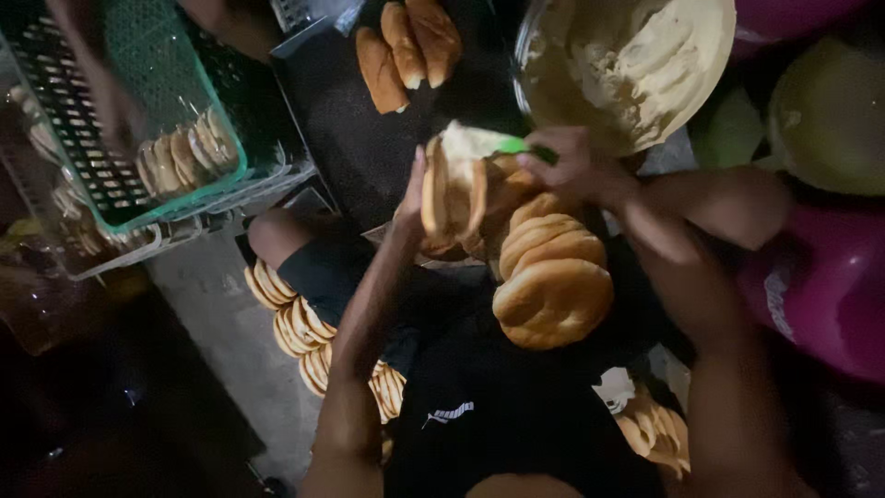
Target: The person spreads a creamy substance onto split bread buns using a green spatula and then stacks the prepared buns.
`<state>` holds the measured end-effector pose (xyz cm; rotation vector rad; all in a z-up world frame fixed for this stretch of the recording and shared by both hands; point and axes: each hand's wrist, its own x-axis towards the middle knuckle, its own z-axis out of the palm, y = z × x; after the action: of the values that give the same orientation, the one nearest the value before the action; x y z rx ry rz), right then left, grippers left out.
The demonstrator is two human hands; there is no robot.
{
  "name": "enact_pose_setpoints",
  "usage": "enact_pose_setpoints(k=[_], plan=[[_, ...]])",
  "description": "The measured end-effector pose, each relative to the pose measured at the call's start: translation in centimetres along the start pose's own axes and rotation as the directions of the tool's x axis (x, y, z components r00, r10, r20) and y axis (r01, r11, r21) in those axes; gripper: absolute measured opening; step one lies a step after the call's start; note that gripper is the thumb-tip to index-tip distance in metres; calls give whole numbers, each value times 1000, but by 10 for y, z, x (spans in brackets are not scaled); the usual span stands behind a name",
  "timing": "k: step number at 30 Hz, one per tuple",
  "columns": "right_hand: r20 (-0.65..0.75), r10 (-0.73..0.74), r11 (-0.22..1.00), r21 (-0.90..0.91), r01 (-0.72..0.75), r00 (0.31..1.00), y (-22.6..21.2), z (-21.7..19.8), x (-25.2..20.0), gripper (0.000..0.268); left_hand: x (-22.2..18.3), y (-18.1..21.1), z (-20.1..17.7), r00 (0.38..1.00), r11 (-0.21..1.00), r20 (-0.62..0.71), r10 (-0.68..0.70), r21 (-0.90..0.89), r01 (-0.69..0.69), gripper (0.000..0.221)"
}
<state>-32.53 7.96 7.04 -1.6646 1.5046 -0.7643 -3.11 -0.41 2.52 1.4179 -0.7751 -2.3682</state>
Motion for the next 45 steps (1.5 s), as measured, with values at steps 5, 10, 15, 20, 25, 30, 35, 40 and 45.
enact_pose_setpoints(k=[5,10,15,20,25,30,35,40,45], plan=[[-73,-289,923,-286,258,954,-17,5,4,34,-10,11,23,998,922,60,-26,-384,48,82],[129,-373,784,-486,387,919,-33,-7,4,39,10,3,6,987,948,-46,155,-274,-162,56],[26,-383,765,-552,333,923,-39,-3,2,49,-7,-9,3,971,894,184,150,-444,-54,52],[14,-503,613,-699,368,864,-53,0,-3,41,-11,-3,-5,971,902,9,241,-371,-220,43],[25,-353,690,-668,279,935,-27,-8,-10,32,22,-2,-66,941,759,-80,330,-570,-315,36],[-141,-256,713,-695,89,956,13,-26,-7,38,58,14,-101,960,829,-153,235,-483,-280,42],[-184,-245,808,-581,96,952,17,-26,-5,30,104,-31,-103,852,913,-339,399,59,-404,34],[-197,-154,826,-564,17,968,16,-36,-10,34,131,-48,-126,839,890,-331,431,311,-335,28],[-261,-148,854,-521,-10,954,24,-45,-12,35,132,-4,-176,898,920,-274,345,-90,-381,24]])
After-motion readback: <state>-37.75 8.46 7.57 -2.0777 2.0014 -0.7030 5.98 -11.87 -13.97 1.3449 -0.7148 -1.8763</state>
